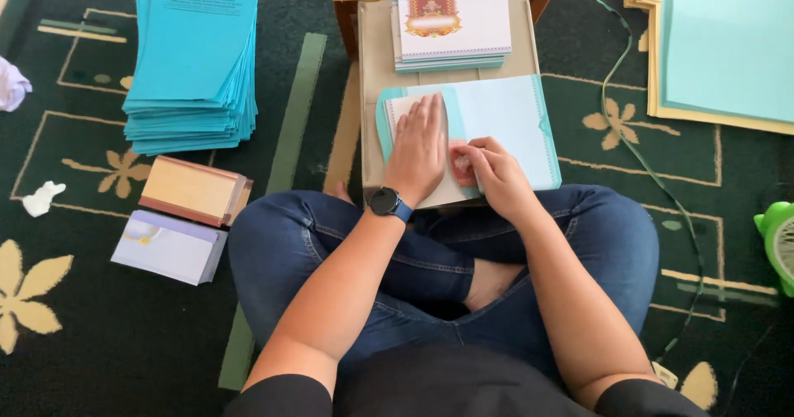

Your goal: The person sits on the floor and places a stack of papers into a light blue book cover. They press down on the cover to secure the pages, then flip through the pages to check the alignment. The person repeats this process with multiple sets of papers and covers.

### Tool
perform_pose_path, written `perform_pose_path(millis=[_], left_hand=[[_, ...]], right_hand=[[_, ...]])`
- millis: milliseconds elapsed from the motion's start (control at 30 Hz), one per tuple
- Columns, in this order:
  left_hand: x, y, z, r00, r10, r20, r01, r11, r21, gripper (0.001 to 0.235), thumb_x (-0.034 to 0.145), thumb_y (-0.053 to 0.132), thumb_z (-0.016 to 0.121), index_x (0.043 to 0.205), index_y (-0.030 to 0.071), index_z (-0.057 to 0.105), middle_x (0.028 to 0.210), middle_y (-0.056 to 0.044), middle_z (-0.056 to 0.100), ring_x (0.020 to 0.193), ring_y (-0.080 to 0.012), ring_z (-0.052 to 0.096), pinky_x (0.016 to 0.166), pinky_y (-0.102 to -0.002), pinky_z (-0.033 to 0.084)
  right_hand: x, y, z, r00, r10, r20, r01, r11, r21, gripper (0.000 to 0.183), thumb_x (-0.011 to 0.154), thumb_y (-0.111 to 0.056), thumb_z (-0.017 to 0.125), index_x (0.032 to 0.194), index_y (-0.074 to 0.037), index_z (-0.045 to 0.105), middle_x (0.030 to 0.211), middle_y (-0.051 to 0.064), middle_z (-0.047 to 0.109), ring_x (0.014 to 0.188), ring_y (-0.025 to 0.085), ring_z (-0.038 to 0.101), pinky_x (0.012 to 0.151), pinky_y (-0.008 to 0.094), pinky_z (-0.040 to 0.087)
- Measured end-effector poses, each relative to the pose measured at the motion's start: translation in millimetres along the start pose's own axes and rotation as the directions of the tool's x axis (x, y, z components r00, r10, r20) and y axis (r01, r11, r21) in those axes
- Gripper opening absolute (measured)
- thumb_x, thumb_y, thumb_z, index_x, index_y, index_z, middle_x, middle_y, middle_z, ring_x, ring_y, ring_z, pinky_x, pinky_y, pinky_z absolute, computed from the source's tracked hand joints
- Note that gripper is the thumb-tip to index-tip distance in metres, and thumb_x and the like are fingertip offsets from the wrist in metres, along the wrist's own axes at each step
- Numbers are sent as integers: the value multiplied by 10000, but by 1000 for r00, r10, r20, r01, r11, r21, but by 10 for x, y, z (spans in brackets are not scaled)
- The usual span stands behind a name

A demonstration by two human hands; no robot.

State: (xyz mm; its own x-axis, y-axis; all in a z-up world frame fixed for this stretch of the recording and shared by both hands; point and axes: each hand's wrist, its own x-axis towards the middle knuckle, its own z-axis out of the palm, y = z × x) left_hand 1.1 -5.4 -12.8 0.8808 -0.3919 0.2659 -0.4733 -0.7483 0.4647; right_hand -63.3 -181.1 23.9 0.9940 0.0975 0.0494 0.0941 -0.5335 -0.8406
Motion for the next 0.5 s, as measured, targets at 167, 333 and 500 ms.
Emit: perform_pose_path(millis=[167, 333, 500], left_hand=[[15, -49, 133, 997, 68, 43, -74, 986, 153, 527, 1068, 328, 403, 1574, 183, 394, 1636, -172, 352, 1526, -410, 304, 1226, -603, 223], [34, -126, 330, 998, 67, -2, -65, 983, 174, 510, 1020, 269, 462, 1488, 73, 515, 1608, -143, 409, 1510, -373, 335, 1211, -597, 240], [63, -122, 387, 996, 68, -60, -58, 986, 157, 520, 986, 241, 474, 1456, 27, 530, 1580, -134, 453, 1503, -352, 348, 1220, -578, 223]], right_hand=[[-15, 188, -107, 965, -195, 174, 256, 839, -480, 416, 1013, -134, 522, 1422, -151, 593, 1495, 99, 550, 1399, 411, 438, 1129, 542, 377], [322, 328, 12, 963, -70, 261, 229, 724, -651, 614, 1035, -206, 398, 1643, -204, 310, 1687, 63, 318, 1561, 320, 234, 1247, 525, 212], [854, 440, 97, 966, -50, 254, 215, 705, -676, 604, 1057, -193, 362, 1653, -155, 278, 1703, 98, 273, 1574, 316, 201, 1270, 512, 174]])
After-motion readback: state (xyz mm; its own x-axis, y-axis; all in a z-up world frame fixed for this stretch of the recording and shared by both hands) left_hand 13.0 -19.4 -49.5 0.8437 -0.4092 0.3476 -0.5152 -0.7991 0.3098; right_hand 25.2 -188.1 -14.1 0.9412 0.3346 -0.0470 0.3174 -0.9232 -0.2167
